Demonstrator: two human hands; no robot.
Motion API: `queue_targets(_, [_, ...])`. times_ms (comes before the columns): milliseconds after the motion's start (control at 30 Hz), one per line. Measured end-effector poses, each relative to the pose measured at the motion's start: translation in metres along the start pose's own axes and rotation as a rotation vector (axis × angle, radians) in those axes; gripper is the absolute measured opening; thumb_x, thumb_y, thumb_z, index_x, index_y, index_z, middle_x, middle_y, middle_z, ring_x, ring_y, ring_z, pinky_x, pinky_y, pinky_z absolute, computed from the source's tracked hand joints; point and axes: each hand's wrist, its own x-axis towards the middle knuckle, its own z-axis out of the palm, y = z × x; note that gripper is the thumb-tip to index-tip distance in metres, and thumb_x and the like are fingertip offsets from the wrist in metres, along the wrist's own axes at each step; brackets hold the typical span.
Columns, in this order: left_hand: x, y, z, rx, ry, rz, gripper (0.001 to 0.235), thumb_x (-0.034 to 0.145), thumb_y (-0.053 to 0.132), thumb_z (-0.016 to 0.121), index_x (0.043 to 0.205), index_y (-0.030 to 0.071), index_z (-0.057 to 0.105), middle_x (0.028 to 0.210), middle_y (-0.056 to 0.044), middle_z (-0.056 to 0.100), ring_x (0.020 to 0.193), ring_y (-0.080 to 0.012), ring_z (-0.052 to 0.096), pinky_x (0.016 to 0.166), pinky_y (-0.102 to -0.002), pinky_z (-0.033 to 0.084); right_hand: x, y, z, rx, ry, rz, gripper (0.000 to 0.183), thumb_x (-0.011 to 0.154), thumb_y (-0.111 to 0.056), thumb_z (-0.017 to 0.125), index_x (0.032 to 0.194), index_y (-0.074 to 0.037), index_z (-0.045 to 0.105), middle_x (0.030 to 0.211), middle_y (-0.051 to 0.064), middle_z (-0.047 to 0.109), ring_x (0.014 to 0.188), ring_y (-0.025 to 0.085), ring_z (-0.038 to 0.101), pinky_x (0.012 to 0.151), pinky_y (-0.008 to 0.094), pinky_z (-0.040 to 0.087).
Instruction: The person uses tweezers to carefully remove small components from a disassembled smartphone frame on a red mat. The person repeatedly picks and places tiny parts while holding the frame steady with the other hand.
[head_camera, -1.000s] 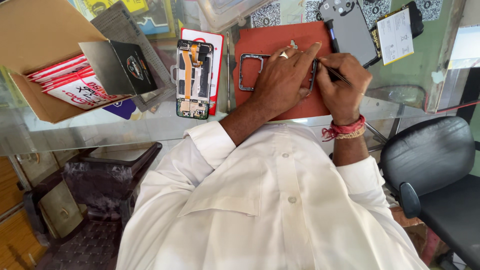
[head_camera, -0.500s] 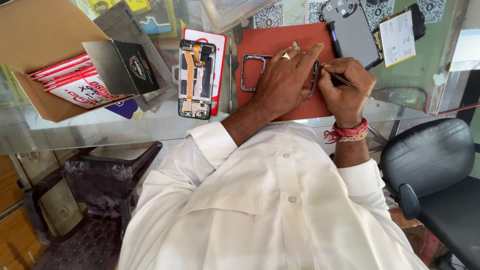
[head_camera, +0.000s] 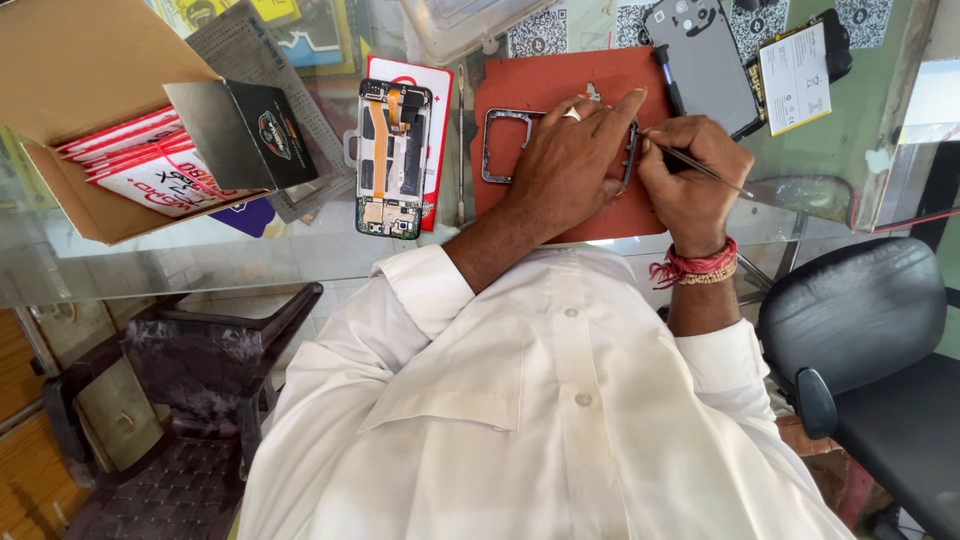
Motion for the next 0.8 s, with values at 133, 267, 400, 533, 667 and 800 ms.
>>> queue_targets(133, [0.000,0.001,0.000,-0.007,-0.010,-0.001,0.098,0.070,0.020,0.090,0.149,0.001,0.036,0.125,-0.013,0.064,0.126,-0.0336,0.057,0.118,-0.050,0.035,0.000,0.001,0.001,-0.074,0.029,-0.027,0.011,0.093,0.012,0.076,0.101,0.006,0.072,0.101,0.016,0.074,0.089,0.022,0.072,0.082,0.030,0.057])
queue_targets(267, [0.000,0.000,-0.001,-0.005,0.001,0.006,0.097,0.070,0.019,0.090,0.150,0.001,0.036,0.123,-0.013,0.064,0.125,-0.0327,0.058,0.118,-0.049,0.035,0.001,-0.002,-0.001,0.002,0.005,-0.005,0.010,0.093,0.012,0.074,0.100,0.005,0.070,0.101,0.015,0.074,0.091,0.022,0.072,0.081,0.028,0.057])
queue_targets(400, [-0.001,-0.001,0.002,-0.006,0.017,0.011,0.097,0.070,0.019,0.090,0.149,0.001,0.037,0.123,-0.014,0.064,0.125,-0.0333,0.057,0.117,-0.049,0.035,0.003,-0.004,0.003,-0.063,0.025,-0.038,0.011,0.094,0.012,0.076,0.102,0.006,0.071,0.101,0.015,0.074,0.094,0.023,0.073,0.086,0.031,0.057])
queue_targets(533, [-0.002,-0.004,0.004,-0.027,0.031,0.022,0.097,0.069,0.018,0.091,0.149,0.001,0.037,0.123,-0.013,0.064,0.125,-0.0334,0.058,0.118,-0.050,0.035,0.003,-0.002,0.004,-0.054,0.018,-0.017,0.011,0.094,0.013,0.075,0.102,0.007,0.072,0.103,0.016,0.074,0.092,0.022,0.072,0.084,0.030,0.057])
queue_targets(667, [-0.002,-0.005,0.004,-0.033,0.047,0.051,0.098,0.069,0.017,0.090,0.149,0.001,0.036,0.123,-0.013,0.065,0.123,-0.0336,0.059,0.118,-0.049,0.035,-0.001,0.001,0.001,0.117,0.043,0.065,0.008,0.099,0.014,0.072,0.104,0.008,0.069,0.106,0.017,0.073,0.091,0.019,0.073,0.081,0.030,0.061])
queue_targets(800, [0.000,-0.005,0.001,0.004,0.033,0.071,0.098,0.068,0.016,0.090,0.149,0.001,0.036,0.120,-0.013,0.066,0.118,-0.0330,0.060,0.119,-0.051,0.033,-0.006,0.002,0.002,0.237,0.127,0.125,0.005,0.105,0.012,0.070,0.105,0.009,0.065,0.110,0.016,0.071,0.088,0.016,0.072,0.078,0.029,0.065])
